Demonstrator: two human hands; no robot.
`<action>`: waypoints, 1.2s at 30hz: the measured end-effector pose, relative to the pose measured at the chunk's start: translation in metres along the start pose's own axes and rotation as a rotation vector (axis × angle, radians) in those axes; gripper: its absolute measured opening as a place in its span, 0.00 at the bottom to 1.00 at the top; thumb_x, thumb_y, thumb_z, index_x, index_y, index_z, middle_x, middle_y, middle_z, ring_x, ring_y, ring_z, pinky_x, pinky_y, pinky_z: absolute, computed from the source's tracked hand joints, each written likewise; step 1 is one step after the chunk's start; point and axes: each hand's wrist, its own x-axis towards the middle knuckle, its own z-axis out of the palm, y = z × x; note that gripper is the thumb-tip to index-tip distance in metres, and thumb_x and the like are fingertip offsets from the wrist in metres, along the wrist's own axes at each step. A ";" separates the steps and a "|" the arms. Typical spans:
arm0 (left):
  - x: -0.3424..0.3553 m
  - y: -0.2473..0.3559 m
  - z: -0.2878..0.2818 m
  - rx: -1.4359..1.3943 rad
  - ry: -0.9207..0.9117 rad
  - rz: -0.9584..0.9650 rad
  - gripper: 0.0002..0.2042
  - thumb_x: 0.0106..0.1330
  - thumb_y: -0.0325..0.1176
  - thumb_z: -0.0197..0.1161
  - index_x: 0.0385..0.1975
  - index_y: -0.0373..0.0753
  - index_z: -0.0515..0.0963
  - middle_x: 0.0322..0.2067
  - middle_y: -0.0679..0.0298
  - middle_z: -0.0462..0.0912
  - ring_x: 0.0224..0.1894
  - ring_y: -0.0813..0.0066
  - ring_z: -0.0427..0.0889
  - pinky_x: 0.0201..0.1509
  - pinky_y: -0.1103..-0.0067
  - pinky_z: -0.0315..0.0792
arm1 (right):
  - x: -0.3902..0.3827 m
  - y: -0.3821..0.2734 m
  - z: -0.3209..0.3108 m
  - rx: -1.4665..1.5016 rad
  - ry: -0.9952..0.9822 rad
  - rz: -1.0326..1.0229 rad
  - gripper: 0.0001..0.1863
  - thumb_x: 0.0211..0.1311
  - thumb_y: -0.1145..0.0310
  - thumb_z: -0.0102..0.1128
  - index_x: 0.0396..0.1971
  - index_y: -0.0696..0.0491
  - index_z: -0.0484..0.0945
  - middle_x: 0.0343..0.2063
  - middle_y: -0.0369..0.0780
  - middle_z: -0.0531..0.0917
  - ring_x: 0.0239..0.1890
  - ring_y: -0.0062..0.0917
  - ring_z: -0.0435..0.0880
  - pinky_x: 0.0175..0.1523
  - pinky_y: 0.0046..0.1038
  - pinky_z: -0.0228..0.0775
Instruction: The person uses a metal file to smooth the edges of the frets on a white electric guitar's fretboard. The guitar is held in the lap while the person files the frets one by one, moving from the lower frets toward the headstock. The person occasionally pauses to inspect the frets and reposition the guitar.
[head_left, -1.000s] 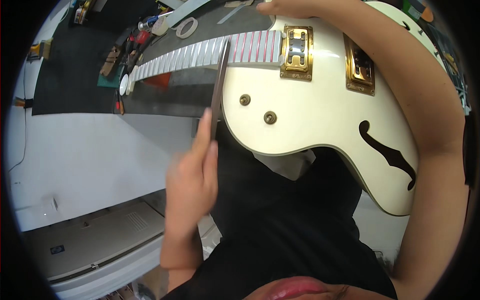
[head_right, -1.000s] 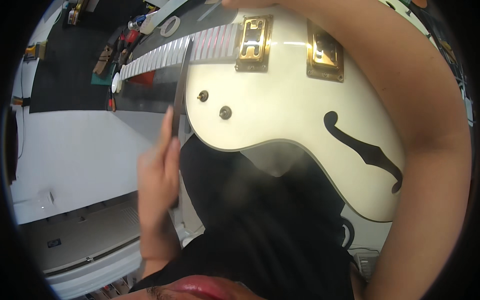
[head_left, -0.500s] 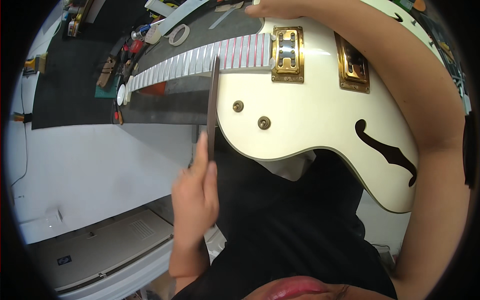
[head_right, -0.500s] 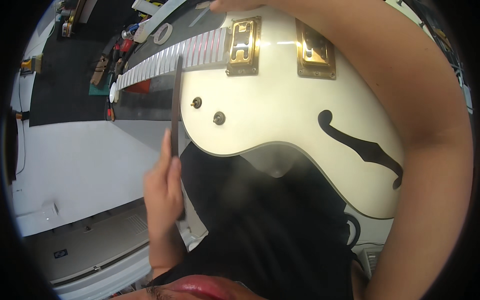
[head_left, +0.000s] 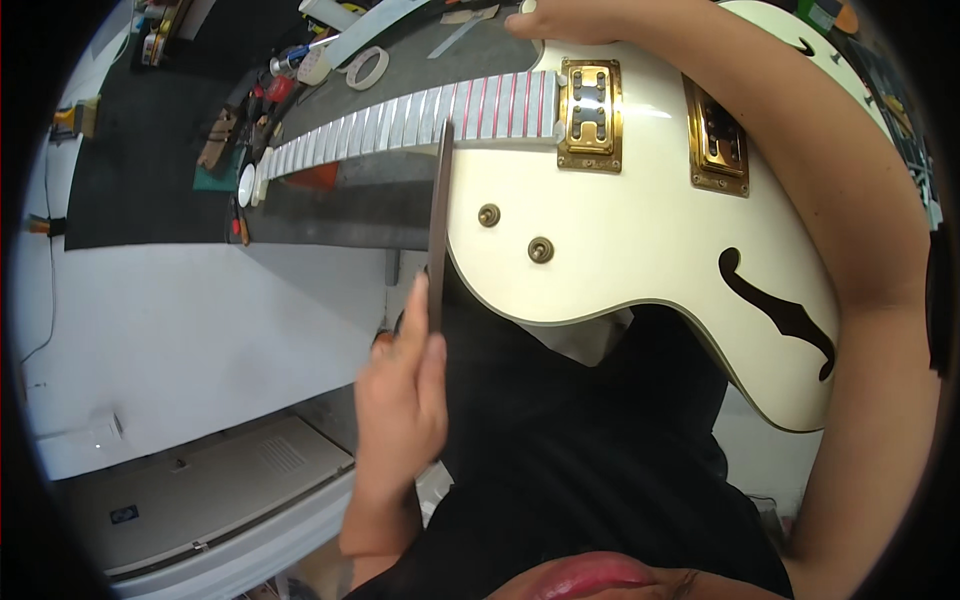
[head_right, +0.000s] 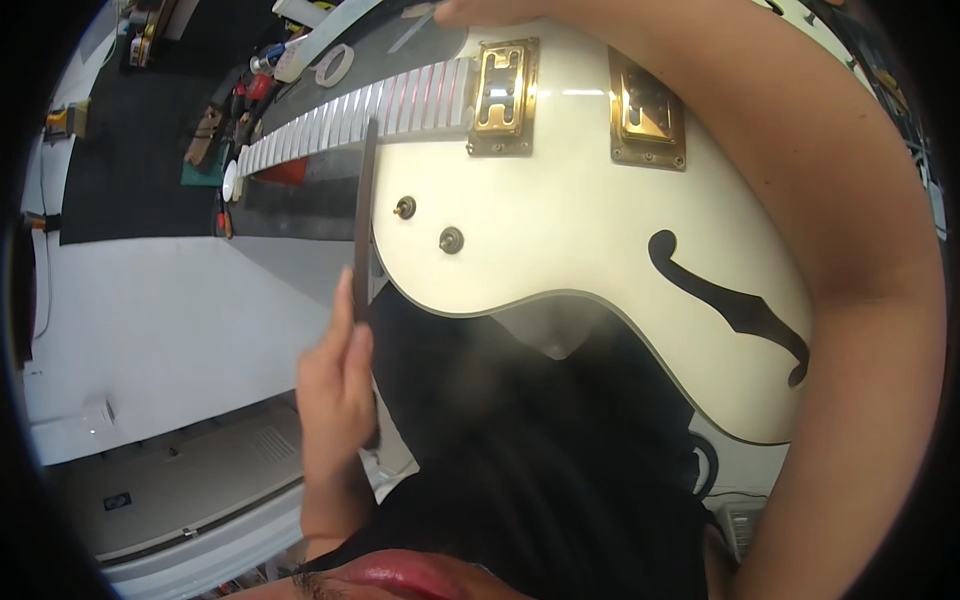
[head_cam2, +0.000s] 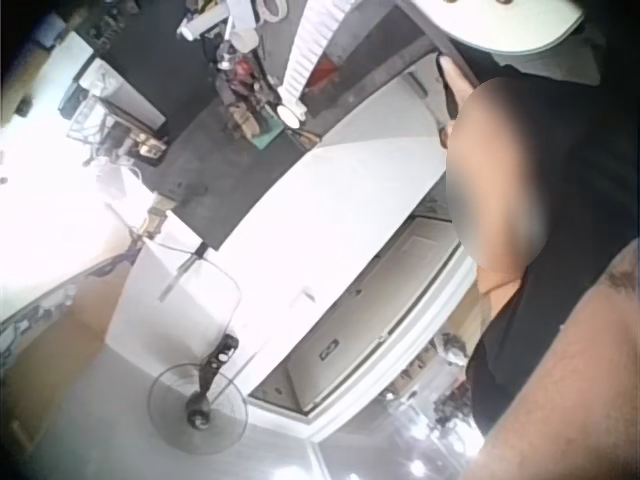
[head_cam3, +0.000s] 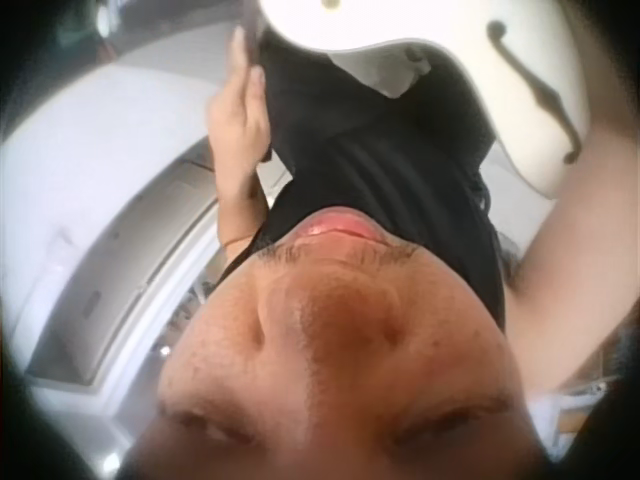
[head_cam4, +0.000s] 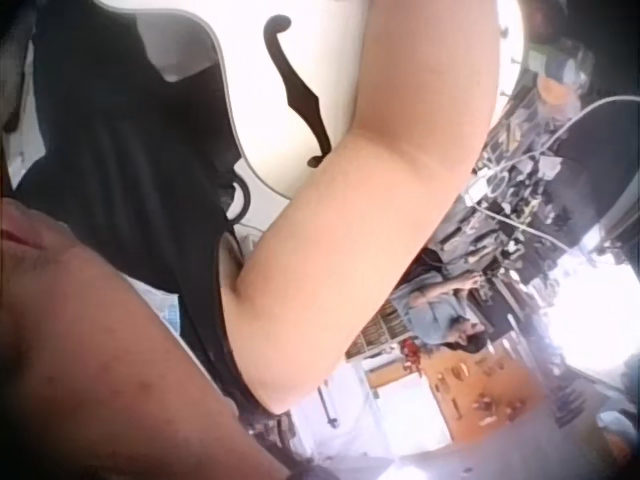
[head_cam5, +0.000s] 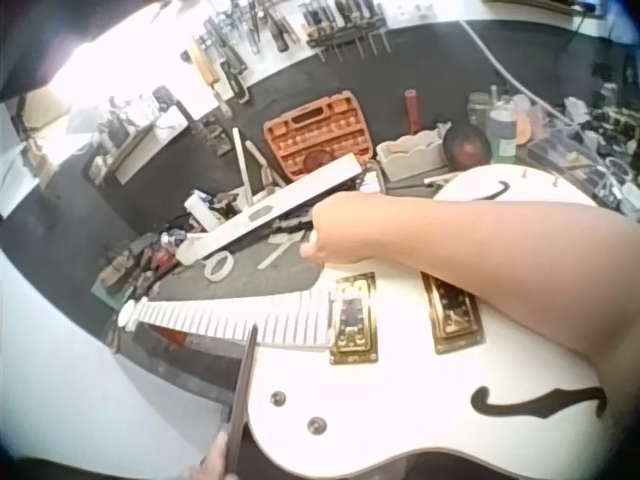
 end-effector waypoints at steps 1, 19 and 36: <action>0.023 0.013 -0.004 -0.045 -0.006 0.003 0.26 0.79 0.24 0.58 0.77 0.35 0.72 0.40 0.37 0.86 0.32 0.51 0.84 0.46 0.69 0.79 | -0.002 0.003 0.001 -0.005 -0.011 -0.005 0.33 0.67 0.46 0.62 0.43 0.68 0.90 0.46 0.64 0.89 0.52 0.56 0.90 0.60 0.47 0.81; 0.092 0.022 -0.006 -0.159 0.094 0.189 0.23 0.81 0.27 0.56 0.74 0.33 0.74 0.28 0.44 0.78 0.28 0.63 0.76 0.41 0.71 0.75 | -0.004 -0.003 -0.015 0.024 0.000 -0.002 0.34 0.68 0.45 0.62 0.44 0.68 0.90 0.46 0.64 0.89 0.51 0.56 0.90 0.60 0.47 0.82; 0.123 0.021 -0.010 -0.178 0.047 0.148 0.24 0.83 0.33 0.54 0.74 0.29 0.72 0.29 0.51 0.77 0.32 0.73 0.74 0.44 0.74 0.75 | 0.000 -0.008 -0.010 -0.011 0.004 -0.040 0.32 0.68 0.47 0.60 0.42 0.68 0.90 0.44 0.63 0.89 0.50 0.57 0.90 0.58 0.48 0.82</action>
